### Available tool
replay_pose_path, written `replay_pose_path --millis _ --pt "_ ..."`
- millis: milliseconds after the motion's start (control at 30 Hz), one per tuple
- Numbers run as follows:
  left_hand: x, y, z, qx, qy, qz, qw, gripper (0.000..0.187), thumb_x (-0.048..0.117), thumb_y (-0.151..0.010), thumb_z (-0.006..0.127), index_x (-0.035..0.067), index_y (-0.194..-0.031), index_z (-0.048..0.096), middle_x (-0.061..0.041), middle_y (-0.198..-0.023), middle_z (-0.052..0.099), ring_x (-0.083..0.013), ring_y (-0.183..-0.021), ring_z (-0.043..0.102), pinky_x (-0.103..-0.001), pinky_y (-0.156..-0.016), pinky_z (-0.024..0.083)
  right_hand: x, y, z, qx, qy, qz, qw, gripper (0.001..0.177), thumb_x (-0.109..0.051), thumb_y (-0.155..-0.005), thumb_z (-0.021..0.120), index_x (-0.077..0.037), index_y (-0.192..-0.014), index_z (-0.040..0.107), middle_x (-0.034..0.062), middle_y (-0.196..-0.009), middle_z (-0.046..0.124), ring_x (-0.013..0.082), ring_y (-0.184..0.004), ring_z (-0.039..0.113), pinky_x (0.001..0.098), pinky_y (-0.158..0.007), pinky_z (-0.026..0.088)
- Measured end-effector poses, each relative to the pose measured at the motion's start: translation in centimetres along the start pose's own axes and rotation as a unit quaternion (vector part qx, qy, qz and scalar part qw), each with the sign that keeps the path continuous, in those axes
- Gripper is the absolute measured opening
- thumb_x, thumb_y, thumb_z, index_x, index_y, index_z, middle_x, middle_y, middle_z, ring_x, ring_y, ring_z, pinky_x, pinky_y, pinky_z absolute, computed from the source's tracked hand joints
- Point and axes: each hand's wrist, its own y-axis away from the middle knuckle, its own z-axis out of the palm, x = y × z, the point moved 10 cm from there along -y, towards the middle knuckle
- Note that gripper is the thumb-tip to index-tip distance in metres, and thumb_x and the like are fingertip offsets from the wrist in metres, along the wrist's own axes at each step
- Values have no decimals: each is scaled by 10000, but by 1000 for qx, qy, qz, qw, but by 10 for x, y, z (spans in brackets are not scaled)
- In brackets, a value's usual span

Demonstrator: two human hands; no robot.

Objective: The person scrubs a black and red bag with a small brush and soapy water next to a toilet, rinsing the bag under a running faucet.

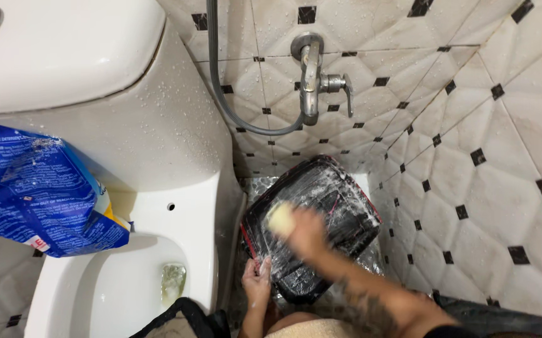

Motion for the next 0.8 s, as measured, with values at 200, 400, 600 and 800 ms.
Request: replay_pose_path --millis 200,400,600,800 --pt "90 14 1 31 -264 78 961 256 229 -823 820 38 -965 727 -104 -872 663 -251 -841 556 -368 -749 460 194 -91 -22 -45 -78 208 974 754 -627 -776 759 -126 -1321 617 209 -1262 651 446 -1210 528 535 -974 462" --pt "137 2 30 4 -152 146 978 277 271 -967 618 35 -1086 703 -169 -1082 693 -332 -997 631 -433 -883 481 170 -64 -43 -129 -57 324 935 762 -478 -657 831 -179 -1321 606 171 -1275 657 407 -1236 573 518 -1003 480" --pt "140 10 25 -16 -170 124 978 302 327 -970 614 52 -1038 718 -159 -938 735 -341 -860 677 -426 -835 496 200 12 -135 121 -189 303 926 714 -382 -680 827 -18 -1247 593 246 -1084 726 415 -996 720 477 -880 560" --pt "107 36 6 -2 -398 50 916 371 446 -760 840 124 -945 837 -138 -842 755 -312 -892 681 -485 -821 431 152 49 -170 86 25 210 974 656 -329 -677 865 -5 -1186 608 232 -1088 672 427 -1010 641 509 -855 522"
